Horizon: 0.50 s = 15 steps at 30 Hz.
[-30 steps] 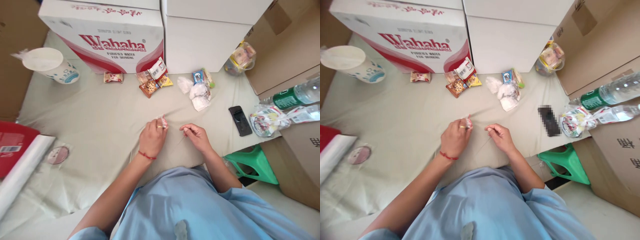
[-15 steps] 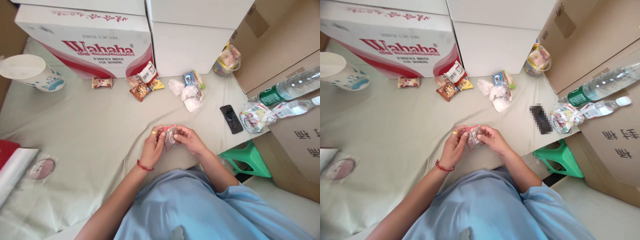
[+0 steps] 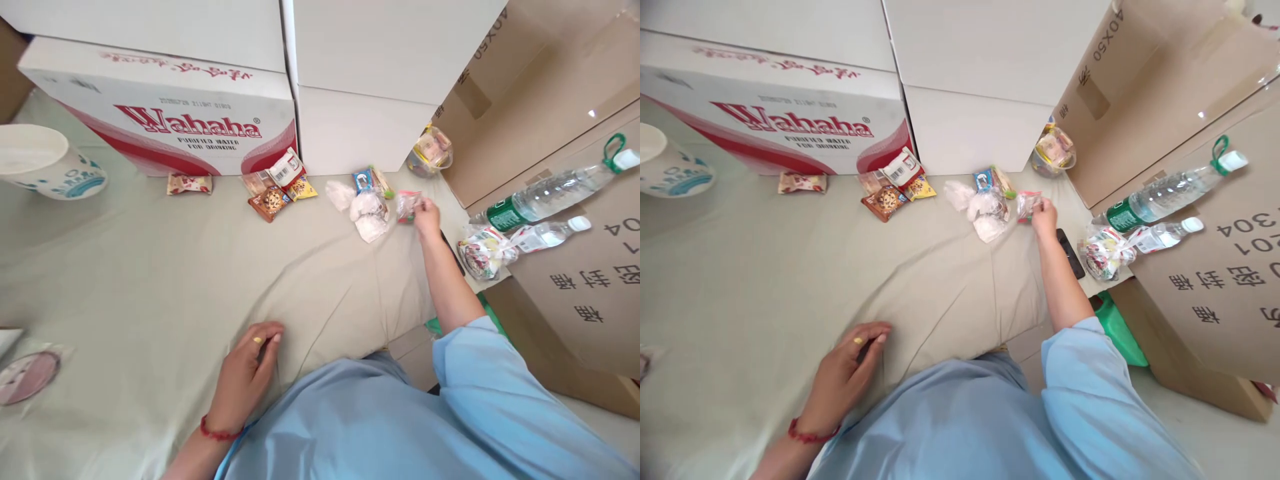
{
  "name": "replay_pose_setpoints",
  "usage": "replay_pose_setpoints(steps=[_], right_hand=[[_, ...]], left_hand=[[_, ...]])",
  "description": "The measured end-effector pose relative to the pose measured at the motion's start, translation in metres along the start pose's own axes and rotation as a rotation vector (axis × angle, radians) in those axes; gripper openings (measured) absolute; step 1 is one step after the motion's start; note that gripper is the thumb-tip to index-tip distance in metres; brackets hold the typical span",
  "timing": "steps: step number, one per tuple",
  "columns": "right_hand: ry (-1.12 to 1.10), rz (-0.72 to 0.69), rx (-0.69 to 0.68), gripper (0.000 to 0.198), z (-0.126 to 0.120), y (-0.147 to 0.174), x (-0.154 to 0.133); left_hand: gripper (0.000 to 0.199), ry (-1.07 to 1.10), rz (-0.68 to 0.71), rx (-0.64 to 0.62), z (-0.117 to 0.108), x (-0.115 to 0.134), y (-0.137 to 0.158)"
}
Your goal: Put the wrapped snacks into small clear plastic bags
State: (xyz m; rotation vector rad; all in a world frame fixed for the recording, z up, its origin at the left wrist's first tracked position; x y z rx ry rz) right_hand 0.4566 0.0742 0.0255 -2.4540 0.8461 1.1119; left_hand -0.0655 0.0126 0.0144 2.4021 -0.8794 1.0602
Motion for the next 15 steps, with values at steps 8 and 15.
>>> replay_pose_setpoints(steps=[8, 15], right_hand=[[0.507, -0.475, -0.136, 0.069, 0.046, 0.034, -0.035], [0.676, -0.636, -0.602, 0.048, 0.109, 0.063, -0.081]], left_hand=[[0.02, -0.244, 0.115, 0.117, 0.001, -0.015, 0.047], [0.018, -0.281, 0.201, 0.184, 0.006, -0.016, 0.045]])
Point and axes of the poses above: each hand's wrist, its own y-axis away from the middle knuckle, its own z-axis out of the palm, x = y × z, the point moved 1 cm from there along -y, towards the middle knuckle, and after that the axes turned 14 degrees about -x, right-handed, at the moved point
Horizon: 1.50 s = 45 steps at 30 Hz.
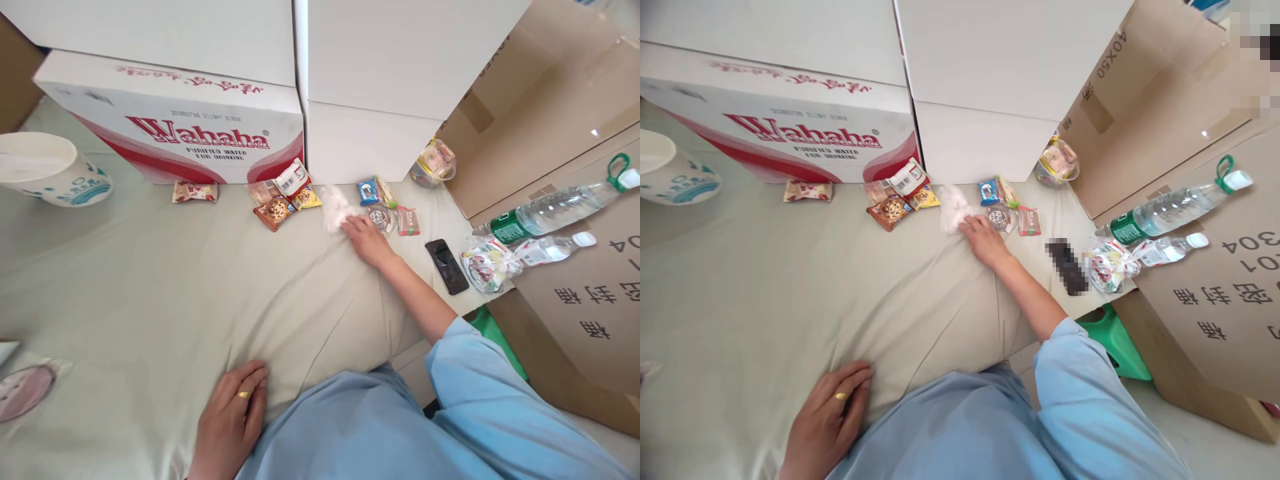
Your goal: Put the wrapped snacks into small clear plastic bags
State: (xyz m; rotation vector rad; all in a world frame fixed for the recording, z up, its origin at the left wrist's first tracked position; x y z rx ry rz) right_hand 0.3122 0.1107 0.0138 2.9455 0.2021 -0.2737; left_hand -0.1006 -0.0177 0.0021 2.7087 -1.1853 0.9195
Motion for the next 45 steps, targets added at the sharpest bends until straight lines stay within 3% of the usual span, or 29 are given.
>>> replay_pose_setpoints(steps=[8, 10, 13, 16, 20, 22, 25, 29, 32, 34, 37, 41, 45], right_hand=[[-0.073, 0.095, 0.127, 0.036, -0.021, -0.097, 0.007], [-0.086, 0.102, 0.212, 0.026, -0.03, -0.094, 0.002], [-0.061, 0.084, 0.44, 0.03, -0.037, -0.055, -0.019], [-0.054, -0.043, 0.486, 0.027, -0.02, 0.005, -0.044], [-0.092, -0.152, 0.418, 0.02, 0.024, 0.059, -0.059], [-0.119, -0.129, 0.448, 0.019, 0.038, 0.065, -0.057], [-0.149, -0.08, 0.479, 0.019, 0.044, 0.059, -0.051], [-0.178, -0.05, 0.445, 0.02, 0.04, 0.052, -0.048], [-0.2, -0.038, 0.427, 0.021, 0.038, 0.052, -0.051], [-0.209, -0.034, 0.416, 0.021, 0.038, 0.053, -0.052], [-0.221, -0.021, 0.399, 0.022, 0.039, 0.052, -0.051], [-0.25, -0.002, 0.397, 0.023, 0.039, 0.052, -0.05], [-0.326, 0.047, 0.545, 0.024, 0.015, 0.063, -0.069]], left_hand=[[0.022, 0.077, -0.067, 0.009, -0.007, 0.014, -0.002], [0.023, 0.121, -0.132, 0.033, -0.017, 0.015, -0.003], [0.02, 0.112, -0.254, 0.142, -0.04, 0.001, -0.017], [0.018, 0.017, -0.344, 0.264, -0.07, -0.04, -0.054], [0.038, -0.101, -0.557, 0.37, -0.12, -0.126, -0.132], [0.055, -0.14, -0.582, 0.339, -0.145, -0.169, -0.171], [0.051, -0.164, -0.622, 0.354, -0.176, -0.217, -0.21], [0.032, -0.178, -0.619, 0.349, -0.19, -0.241, -0.221], [0.037, -0.184, -0.55, 0.329, -0.184, -0.228, -0.211], [0.038, -0.18, -0.477, 0.279, -0.172, -0.203, -0.198], [0.033, -0.171, -0.33, 0.18, -0.143, -0.145, -0.17], [0.021, -0.133, -0.075, 0.087, -0.088, -0.056, -0.118], [0.026, -0.053, 0.094, 0.057, -0.039, 0.002, -0.081]])
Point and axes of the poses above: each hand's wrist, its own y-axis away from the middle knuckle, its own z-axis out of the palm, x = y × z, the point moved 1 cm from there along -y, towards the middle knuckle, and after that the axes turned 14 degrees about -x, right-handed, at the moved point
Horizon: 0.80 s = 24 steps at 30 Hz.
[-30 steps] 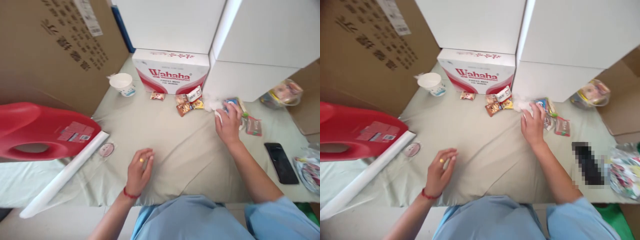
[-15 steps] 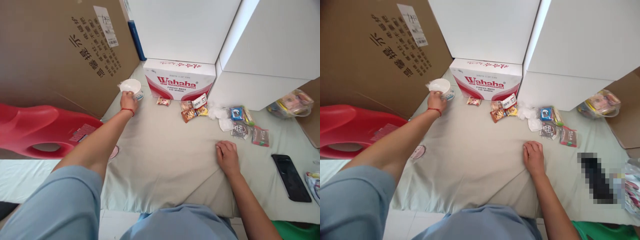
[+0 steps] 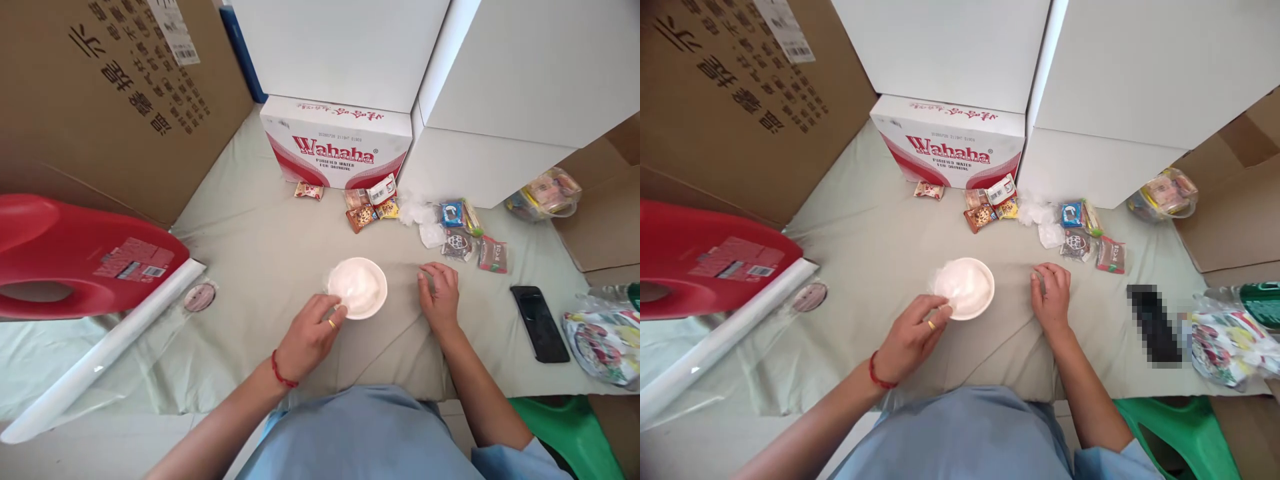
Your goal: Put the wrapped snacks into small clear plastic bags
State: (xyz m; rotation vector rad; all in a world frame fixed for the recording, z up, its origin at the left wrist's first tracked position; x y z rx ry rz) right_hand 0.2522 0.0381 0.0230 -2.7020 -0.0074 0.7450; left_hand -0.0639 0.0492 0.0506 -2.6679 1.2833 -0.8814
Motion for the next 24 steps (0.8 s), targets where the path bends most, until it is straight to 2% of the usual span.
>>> replay_pose_setpoints(steps=[2, 3, 5, 7, 9, 12, 16, 18, 20, 22, 24], right_hand=[[-0.091, -0.061, 0.014, 0.026, -0.013, -0.002, -0.029], [-0.143, -0.137, -0.047, 0.027, -0.018, -0.005, -0.046], [-0.192, -0.33, -0.335, 0.026, -0.021, -0.012, -0.081], [-0.085, -0.431, -0.653, 0.027, -0.015, -0.02, -0.109], [0.085, -0.403, -0.847, 0.039, -0.007, -0.03, -0.127], [0.24, -0.357, -1.004, 0.056, 0.001, -0.049, -0.14], [0.312, -0.428, -1.288, 0.041, 0.002, -0.067, -0.151], [0.359, -0.421, -1.307, 0.03, 0.003, -0.067, -0.157], [0.419, -0.372, -1.197, 0.024, 0.007, -0.06, -0.162], [0.457, -0.331, -1.091, 0.028, 0.013, -0.052, -0.163], [0.46, -0.316, -1.07, 0.03, 0.017, -0.046, -0.158]], left_hand=[[0.029, 0.019, 0.025, 0.013, 0.012, 0.014, 0.007], [0.03, 0.017, 0.035, 0.019, 0.015, 0.018, 0.008], [0.032, -0.004, 0.058, 0.023, 0.018, 0.022, 0.008], [0.037, -0.015, 0.063, 0.023, 0.017, 0.025, 0.008], [0.044, 0.012, 0.042, 0.042, 0.017, 0.027, 0.009], [0.048, 0.065, 0.02, 0.058, 0.021, 0.03, 0.014], [0.042, 0.05, 0.012, 0.043, 0.029, 0.033, 0.022], [0.039, 0.033, 0.002, 0.058, 0.031, 0.032, 0.023], [0.038, 0.019, 0.001, 0.076, 0.031, 0.031, 0.022], [0.038, 0.011, 0.012, 0.086, 0.03, 0.029, 0.021], [0.038, 0.009, 0.022, 0.091, 0.03, 0.027, 0.021]])
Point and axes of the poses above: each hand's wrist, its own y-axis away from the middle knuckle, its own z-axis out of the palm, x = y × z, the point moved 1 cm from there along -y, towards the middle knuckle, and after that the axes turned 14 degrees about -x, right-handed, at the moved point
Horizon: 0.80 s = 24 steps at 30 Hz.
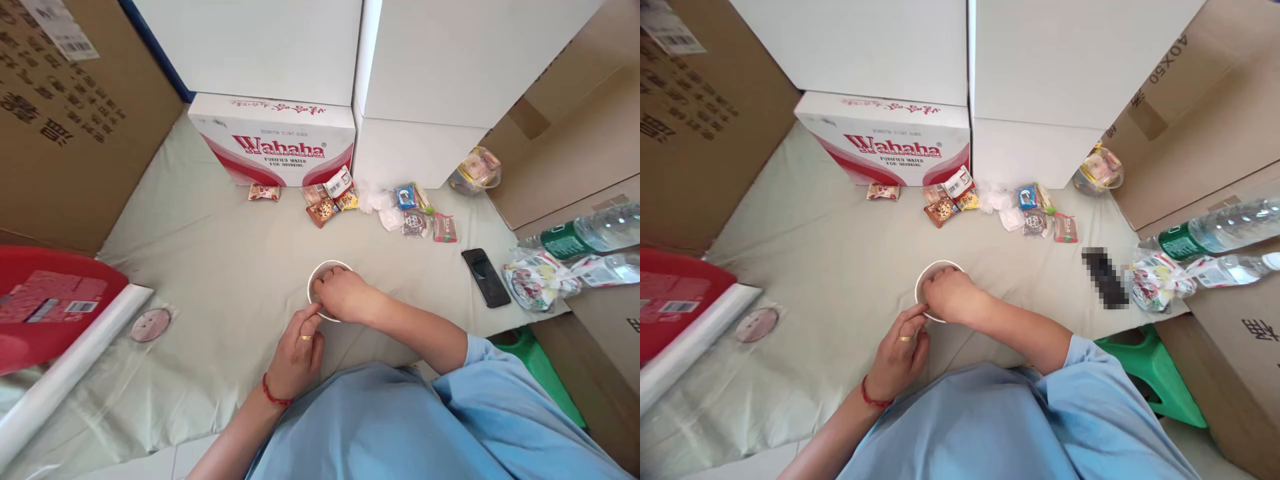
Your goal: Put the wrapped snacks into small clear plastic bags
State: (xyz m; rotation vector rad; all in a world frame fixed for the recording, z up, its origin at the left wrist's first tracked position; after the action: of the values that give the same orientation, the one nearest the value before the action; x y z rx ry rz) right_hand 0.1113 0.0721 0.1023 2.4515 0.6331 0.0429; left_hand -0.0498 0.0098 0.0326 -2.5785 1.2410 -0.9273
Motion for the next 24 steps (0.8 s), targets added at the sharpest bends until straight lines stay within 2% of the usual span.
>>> replay_pose_setpoints(steps=[3, 6, 10, 12, 14, 16, 17, 19, 20, 22, 24], right_hand=[[-0.058, -0.055, 0.003, 0.033, 0.007, -0.001, 0.012], [-0.226, -0.182, 0.061, 0.034, 0.009, 0.005, 0.026], [-0.66, -0.325, 0.241, 0.034, 0.011, 0.024, 0.042], [-0.913, -0.342, 0.355, 0.038, 0.01, 0.031, 0.052], [-1.12, -0.332, 0.532, 0.048, 0.006, 0.033, 0.068], [-1.191, -0.248, 0.791, 0.055, -0.002, 0.03, 0.093], [-1.158, -0.169, 0.929, 0.056, -0.007, 0.027, 0.11], [-0.98, 0.058, 1.162, 0.055, -0.017, 0.017, 0.148], [-0.862, 0.195, 1.233, 0.054, -0.021, 0.01, 0.169], [-0.63, 0.467, 1.286, 0.051, -0.026, -0.008, 0.206], [-0.46, 0.684, 1.203, 0.049, -0.026, -0.031, 0.232]], left_hand=[[0.038, 0.007, -0.013, 0.008, 0.0, -0.002, 0.0], [0.044, 0.027, -0.033, 0.033, -0.003, -0.003, 0.0], [0.053, 0.045, -0.063, 0.068, -0.01, -0.008, 0.0], [0.05, 0.039, -0.073, 0.058, -0.013, -0.012, -0.001], [0.042, 0.024, -0.052, 0.03, -0.014, -0.015, -0.003], [0.032, 0.017, -0.009, 0.012, -0.014, -0.017, -0.005], [0.029, 0.018, 0.007, 0.011, -0.014, -0.018, -0.006], [0.024, 0.025, 0.014, 0.012, -0.014, -0.017, -0.007], [0.023, 0.029, 0.009, 0.004, -0.014, -0.016, -0.007], [0.021, 0.038, -0.007, -0.02, -0.015, -0.014, -0.007], [0.02, 0.045, -0.02, -0.039, -0.018, -0.012, -0.004]])
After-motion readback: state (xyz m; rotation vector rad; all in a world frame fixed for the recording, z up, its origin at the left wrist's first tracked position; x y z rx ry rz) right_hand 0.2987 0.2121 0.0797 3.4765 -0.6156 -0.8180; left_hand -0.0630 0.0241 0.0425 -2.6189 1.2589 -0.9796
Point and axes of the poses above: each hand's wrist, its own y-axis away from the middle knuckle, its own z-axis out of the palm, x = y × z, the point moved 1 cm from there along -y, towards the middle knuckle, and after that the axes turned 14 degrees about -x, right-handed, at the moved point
